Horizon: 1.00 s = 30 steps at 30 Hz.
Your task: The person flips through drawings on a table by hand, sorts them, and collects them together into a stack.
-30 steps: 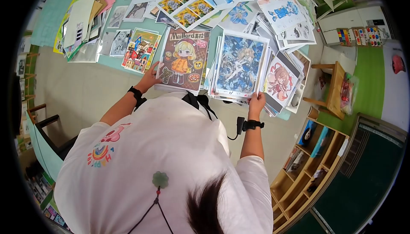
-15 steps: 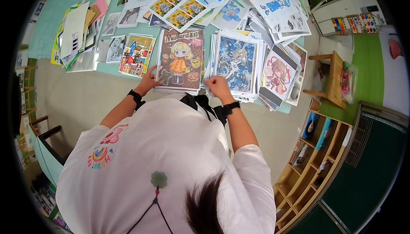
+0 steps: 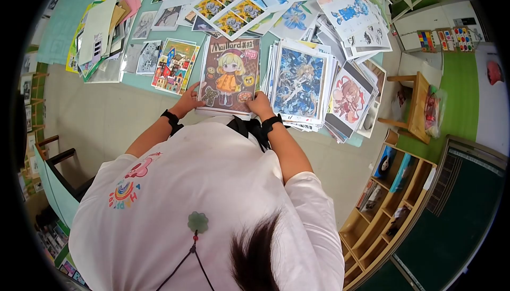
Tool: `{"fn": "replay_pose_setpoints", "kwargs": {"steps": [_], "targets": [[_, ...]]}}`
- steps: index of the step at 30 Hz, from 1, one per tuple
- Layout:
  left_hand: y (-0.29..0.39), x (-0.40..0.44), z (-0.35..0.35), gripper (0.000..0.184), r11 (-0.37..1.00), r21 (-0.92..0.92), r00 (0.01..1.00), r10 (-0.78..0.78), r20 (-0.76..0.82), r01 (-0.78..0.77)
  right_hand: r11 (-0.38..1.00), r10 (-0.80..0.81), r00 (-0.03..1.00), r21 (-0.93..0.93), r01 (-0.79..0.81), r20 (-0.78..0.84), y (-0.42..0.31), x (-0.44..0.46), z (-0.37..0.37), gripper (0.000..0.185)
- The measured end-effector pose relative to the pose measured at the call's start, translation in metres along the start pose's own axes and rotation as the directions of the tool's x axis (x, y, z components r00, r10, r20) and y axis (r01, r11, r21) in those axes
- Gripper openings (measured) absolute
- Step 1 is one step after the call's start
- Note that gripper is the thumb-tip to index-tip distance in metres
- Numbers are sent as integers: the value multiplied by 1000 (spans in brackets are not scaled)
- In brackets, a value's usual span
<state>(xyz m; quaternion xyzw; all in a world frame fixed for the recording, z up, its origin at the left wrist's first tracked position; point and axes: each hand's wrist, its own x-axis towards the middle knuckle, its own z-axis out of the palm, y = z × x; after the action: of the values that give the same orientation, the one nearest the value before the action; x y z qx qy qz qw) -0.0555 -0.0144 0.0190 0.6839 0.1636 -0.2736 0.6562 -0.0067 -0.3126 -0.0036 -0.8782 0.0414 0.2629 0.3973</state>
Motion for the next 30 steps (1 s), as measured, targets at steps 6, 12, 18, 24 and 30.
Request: {"fn": "replay_pose_setpoints", "kwargs": {"steps": [6,12,18,24,30], "targets": [[-10,6,-4,87,1000,11,1000,-14,2,14,975,-28,1000,219,24,13,7,6,-1,25],[2,3,1,78,999,31,999,-32,10,32,986,-163,969,-65,153,-185,-18,-8,-9,22],[7,2,3,72,1000,-11,1000,-15,3,15,982,-160,968,-133,135,-194,-23,-13,-12,17],[-3,7,-1,77,998,31,999,46,-2,-46,964,-248,815,-49,262,-524,-20,-26,-42,17],[-3,5,2,72,996,1,995,86,41,-86,977,6,674,147,152,-739,96,-31,-125,19]]}}
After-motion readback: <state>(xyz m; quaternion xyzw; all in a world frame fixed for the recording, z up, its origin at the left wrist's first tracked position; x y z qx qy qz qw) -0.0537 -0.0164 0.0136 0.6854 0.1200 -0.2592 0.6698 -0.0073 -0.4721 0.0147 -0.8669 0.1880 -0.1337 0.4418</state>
